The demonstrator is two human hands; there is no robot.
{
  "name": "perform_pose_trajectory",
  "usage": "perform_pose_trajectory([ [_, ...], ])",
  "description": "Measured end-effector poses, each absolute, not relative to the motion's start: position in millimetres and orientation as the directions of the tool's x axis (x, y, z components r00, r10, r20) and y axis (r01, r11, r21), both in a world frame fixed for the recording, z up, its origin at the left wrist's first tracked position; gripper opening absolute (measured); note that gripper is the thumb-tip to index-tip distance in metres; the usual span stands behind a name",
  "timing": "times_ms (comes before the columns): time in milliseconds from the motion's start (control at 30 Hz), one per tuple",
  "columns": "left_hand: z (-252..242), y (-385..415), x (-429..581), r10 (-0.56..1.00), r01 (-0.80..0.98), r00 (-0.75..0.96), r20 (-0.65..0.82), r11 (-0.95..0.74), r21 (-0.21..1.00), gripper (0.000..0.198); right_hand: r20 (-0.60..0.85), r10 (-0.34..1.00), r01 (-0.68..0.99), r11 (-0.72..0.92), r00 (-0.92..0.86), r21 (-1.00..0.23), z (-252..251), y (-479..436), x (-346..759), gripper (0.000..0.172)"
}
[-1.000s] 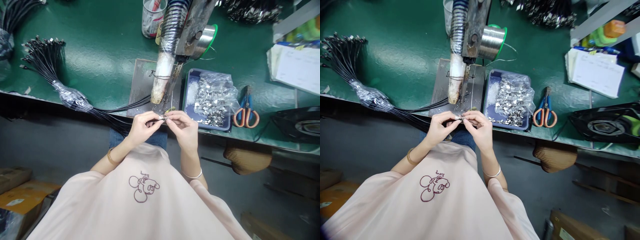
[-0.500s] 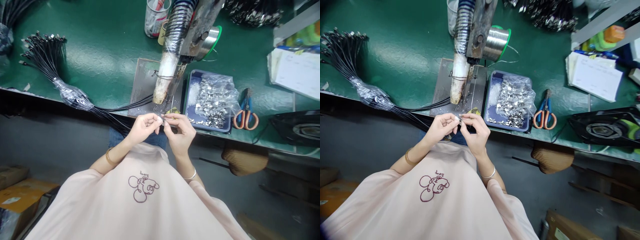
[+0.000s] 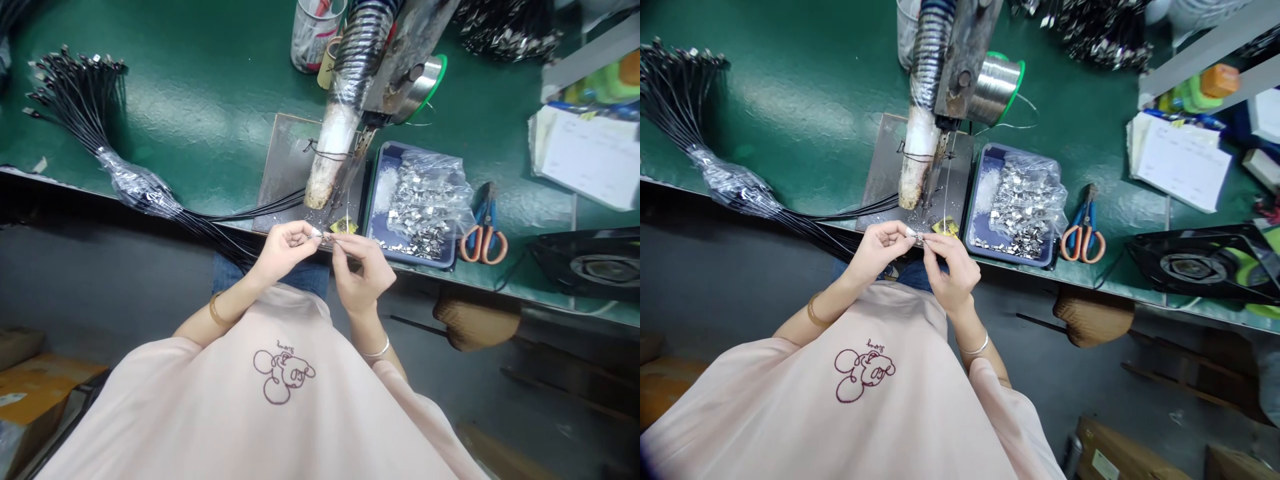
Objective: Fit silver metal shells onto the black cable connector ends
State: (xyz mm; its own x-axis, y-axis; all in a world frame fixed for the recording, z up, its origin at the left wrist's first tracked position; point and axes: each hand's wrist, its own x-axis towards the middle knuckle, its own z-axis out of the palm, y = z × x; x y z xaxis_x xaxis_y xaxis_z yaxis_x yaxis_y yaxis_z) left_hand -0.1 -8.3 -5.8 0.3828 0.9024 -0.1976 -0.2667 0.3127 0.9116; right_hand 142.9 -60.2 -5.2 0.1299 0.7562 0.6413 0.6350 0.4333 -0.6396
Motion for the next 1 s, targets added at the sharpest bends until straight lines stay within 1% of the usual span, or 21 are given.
perform_pose_trajectory([
  [100, -6, -7, 0, 0.904, -0.283, 0.376, -0.204, 0.322, 0.904, 0.027, 0.527, 0.808, 0.523, 0.34, 0.263, -0.782, -7, -57, 142, 0.008],
  [167, -6, -6, 0, 0.908, -0.295, 0.37, -0.2, 0.318, 0.901, 0.026, 0.486, 0.827, 0.501, 0.304, 0.283, -0.81, -8, -54, 143, 0.005],
  [233, -7, -5, 1, 0.914, -0.291, 0.355, -0.195, 0.307, 0.906, 0.026, 0.511, 0.824, 0.542, 0.32, 0.247, -0.777, -9, -52, 144, 0.007],
  [433, -7, -1, 5, 0.934, -0.3, 0.309, -0.18, 0.275, 0.914, 0.025, 0.66, 0.743, 0.673, 0.435, 0.108, -0.599, -10, -47, 146, 0.016],
  [600, -4, 2, 8, 0.947, -0.269, 0.275, -0.165, 0.24, 0.933, 0.021, 0.698, 0.715, 0.722, 0.461, 0.041, -0.515, -10, -44, 148, 0.019],
  [700, -1, 4, 10, 0.955, -0.222, 0.255, -0.149, 0.208, 0.953, 0.02, 0.702, 0.711, 0.728, 0.459, 0.043, -0.509, -10, -43, 148, 0.019],
  [1000, -1, 5, 11, 0.963, -0.153, 0.244, -0.118, 0.158, 0.976, 0.021, 0.669, 0.74, 0.692, 0.45, 0.065, -0.564, -8, -40, 149, 0.018],
])
